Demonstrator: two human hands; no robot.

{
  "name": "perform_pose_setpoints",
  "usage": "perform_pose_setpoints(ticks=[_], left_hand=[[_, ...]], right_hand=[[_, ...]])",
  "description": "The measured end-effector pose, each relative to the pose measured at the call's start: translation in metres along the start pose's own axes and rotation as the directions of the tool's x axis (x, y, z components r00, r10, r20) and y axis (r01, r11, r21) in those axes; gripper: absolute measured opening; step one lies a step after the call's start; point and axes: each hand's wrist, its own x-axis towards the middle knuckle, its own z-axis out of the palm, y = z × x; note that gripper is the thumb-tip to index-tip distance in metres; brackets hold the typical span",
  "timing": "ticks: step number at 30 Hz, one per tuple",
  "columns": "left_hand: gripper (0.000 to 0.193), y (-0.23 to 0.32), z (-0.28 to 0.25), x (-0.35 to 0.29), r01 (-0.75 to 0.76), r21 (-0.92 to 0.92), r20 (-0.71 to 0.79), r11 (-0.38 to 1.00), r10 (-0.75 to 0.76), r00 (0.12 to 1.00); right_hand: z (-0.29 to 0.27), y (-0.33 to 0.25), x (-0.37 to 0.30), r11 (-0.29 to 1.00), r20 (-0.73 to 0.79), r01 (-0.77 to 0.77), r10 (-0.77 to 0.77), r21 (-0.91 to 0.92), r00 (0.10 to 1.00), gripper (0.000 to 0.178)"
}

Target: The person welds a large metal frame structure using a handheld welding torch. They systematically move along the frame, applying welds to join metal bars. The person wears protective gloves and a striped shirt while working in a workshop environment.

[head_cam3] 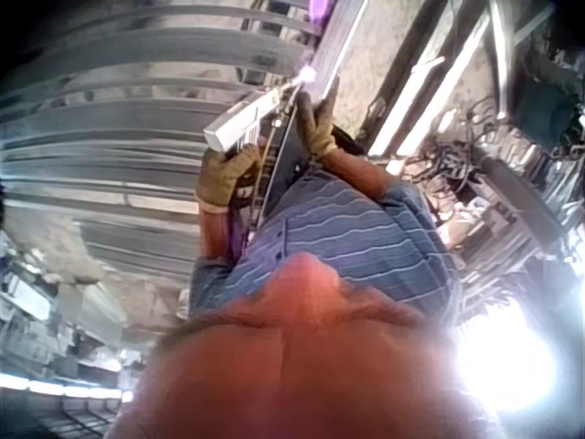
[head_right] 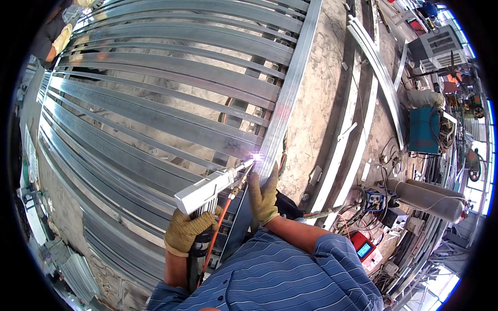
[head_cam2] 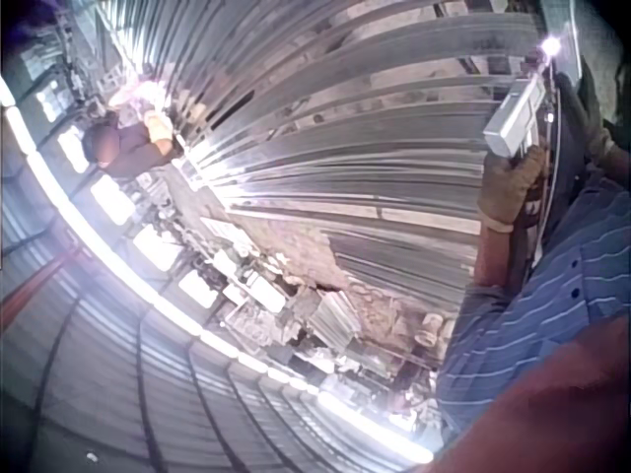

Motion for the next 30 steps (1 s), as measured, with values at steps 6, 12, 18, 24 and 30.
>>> perform_pose_setpoints(ticks=[6, 12, 18, 24, 30], left_hand=[[0.054, -0.005, -0.003, 0.0, -0.008, 0.026, 0.019, 1.0, 0.007, 1.0], [0.054, -0.003, -0.002, -0.002, -0.001, 0.029, 0.005, 1.0, 0.001, 1.0], [0.039, 0.001, 0.003, -0.003, 0.006, -0.001, -0.022, 1.0, -0.006, 1.0], [0.04, 0.002, 0.003, -0.003, 0.009, -0.004, -0.01, 1.0, -0.009, 1.0], [0.04, 0.002, 0.005, -0.004, 0.001, -0.001, -0.02, 1.0, -0.001, 1.0]], right_hand=[[0.0, 0.0, 0.002, 1.0, -0.002, 0.009, -0.009, 0.017, 1.0, 0.07], [0.002, -0.003, 0.002, 1.0, -0.002, 0.022, -0.022, 0.0, 1.0, 0.065], [0.002, -0.006, 0.001, 1.0, -0.008, -0.002, 0.002, -0.003, 1.0, 0.06], [0.004, -0.01, 0.001, 1.0, -0.012, -0.02, 0.02, 0.022, 1.0, 0.054], [0.004, -0.008, 0.003, 1.0, -0.026, 0.019, -0.019, -0.022, 0.999, 0.052]])
